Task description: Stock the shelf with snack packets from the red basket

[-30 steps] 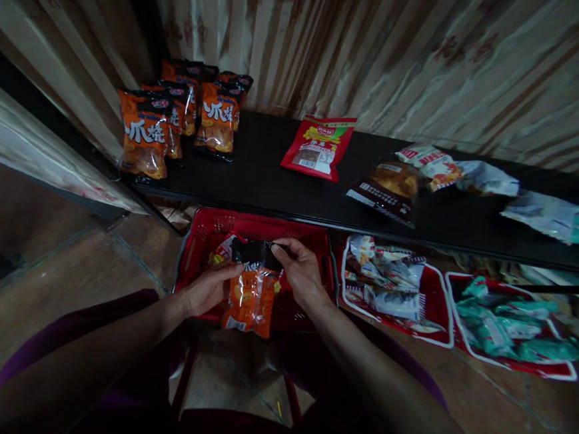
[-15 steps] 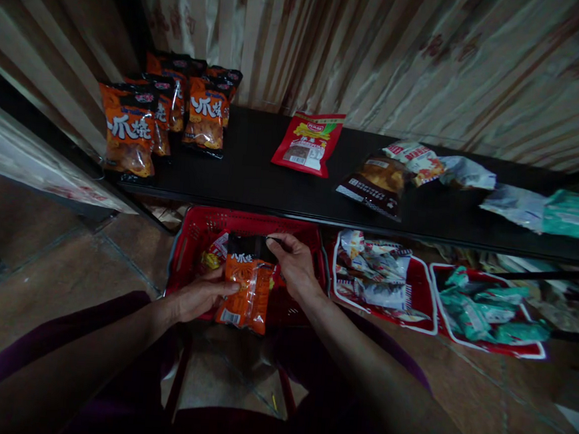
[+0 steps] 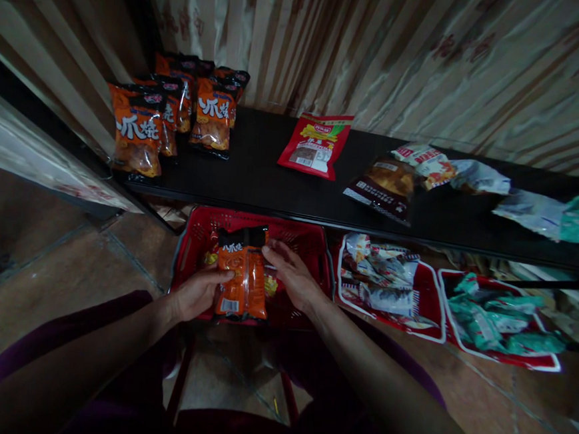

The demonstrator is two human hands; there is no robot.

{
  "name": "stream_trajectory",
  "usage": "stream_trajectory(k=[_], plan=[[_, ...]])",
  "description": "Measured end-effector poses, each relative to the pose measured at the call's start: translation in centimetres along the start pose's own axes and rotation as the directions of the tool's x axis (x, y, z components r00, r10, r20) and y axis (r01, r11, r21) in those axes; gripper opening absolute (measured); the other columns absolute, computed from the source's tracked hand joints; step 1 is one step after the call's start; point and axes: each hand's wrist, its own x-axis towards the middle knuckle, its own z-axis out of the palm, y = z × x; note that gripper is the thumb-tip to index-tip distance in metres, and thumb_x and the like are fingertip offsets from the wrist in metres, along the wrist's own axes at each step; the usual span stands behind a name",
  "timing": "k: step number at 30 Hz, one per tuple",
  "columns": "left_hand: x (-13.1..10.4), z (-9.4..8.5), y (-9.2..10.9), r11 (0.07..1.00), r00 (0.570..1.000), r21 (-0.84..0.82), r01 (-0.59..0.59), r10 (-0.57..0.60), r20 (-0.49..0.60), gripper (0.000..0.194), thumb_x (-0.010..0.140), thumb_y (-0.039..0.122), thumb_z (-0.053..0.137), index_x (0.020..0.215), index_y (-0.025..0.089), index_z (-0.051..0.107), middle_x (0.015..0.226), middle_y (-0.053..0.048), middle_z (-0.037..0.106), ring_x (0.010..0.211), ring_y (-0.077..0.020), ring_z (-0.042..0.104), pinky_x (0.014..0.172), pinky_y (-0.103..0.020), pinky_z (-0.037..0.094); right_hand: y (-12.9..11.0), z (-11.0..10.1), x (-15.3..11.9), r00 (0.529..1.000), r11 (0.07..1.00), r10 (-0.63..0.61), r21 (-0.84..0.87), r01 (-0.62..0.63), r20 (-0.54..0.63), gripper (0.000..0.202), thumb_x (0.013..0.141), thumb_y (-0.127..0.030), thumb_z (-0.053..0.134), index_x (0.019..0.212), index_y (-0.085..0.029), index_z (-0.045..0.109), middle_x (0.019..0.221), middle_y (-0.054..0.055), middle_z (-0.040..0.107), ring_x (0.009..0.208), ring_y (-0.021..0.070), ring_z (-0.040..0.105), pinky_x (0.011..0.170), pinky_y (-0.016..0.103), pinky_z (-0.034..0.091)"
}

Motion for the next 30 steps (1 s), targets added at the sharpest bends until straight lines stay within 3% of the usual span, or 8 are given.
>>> stream_trajectory(k=[3,8,17,21,26,30], plan=[[0.1,0.2,0.4,0.999,0.999,-0.011,-0.034,0.034,-0.021,0.045,0.073,0.019,0.067,0.117,0.016,0.059,0.106,-0.010,0.070,0.099,-0.0251,0.065,0.091,-0.039,0.046,0.2,0.0,-0.4,0.994,0.998,0.054,-0.036,-0.051,0.095,0.045,0.062,-0.041,0.077,0.102,-0.025,0.063,0.094,0.004,0.071,0.089,0.0184,0.066,0.076,0.031,0.050],[0.3,0.3,0.4,0.997,0.997,-0.019,-0.069,0.068,-0.047,0.042,0.072,0.019,0.067,0.114,0.016,0.060,0.106,-0.009,0.069,0.097,-0.0242,0.065,0.091,-0.039,0.047,0.4,0.0,-0.7,0.988,0.998,0.061,-0.035,-0.056,0.142,0.046,0.060,-0.042,0.079,0.099,-0.023,0.064,0.095,0.004,0.071,0.085,0.0182,0.066,0.074,0.030,0.051],[0.3,0.9,0.9,0.998,0.994,-0.024,-0.063,0.060,-0.093,0.038,0.077,0.022,0.064,0.114,0.015,0.060,0.108,-0.010,0.069,0.098,-0.0246,0.065,0.088,-0.038,0.050,0.2,-0.1,-1.3,0.979,0.989,0.144,-0.037,-0.140,0.147,0.054,0.061,-0.037,0.079,0.111,-0.027,0.060,0.105,0.005,0.069,0.090,0.0194,0.066,0.072,0.032,0.053],[0.5,0.9,1.0,0.996,0.993,-0.044,-0.073,0.068,-0.099,0.040,0.078,0.023,0.063,0.117,0.015,0.058,0.109,-0.010,0.069,0.098,-0.0238,0.065,0.089,-0.038,0.050,0.3,-0.4,-1.7,0.970,0.985,0.172,-0.054,-0.166,0.171,0.057,0.060,-0.035,0.079,0.114,-0.028,0.060,0.095,0.004,0.071,0.086,0.0205,0.067,0.070,0.033,0.053],[0.9,0.6,0.6,0.996,0.994,-0.058,-0.070,0.064,-0.091,0.039,0.080,0.023,0.062,0.118,0.016,0.058,0.106,-0.010,0.069,0.096,-0.0241,0.066,0.087,-0.038,0.051,1.2,-0.9,-1.8,0.973,0.980,0.192,-0.080,-0.182,0.132,0.052,0.061,-0.036,0.078,0.109,-0.025,0.062,0.086,0.004,0.072,0.079,0.0212,0.068,0.061,0.032,0.054],[1.3,0.7,0.1,0.997,0.994,-0.066,-0.038,0.031,-0.102,0.035,0.082,0.025,0.059,0.115,0.014,0.059,0.102,-0.010,0.071,0.090,-0.0228,0.068,0.084,-0.036,0.052,1.3,-1.4,-2.3,0.956,0.977,0.211,-0.052,-0.205,0.203,0.047,0.063,-0.036,0.077,0.106,-0.026,0.062,0.095,0.004,0.071,0.085,0.0213,0.068,0.068,0.037,0.056]])
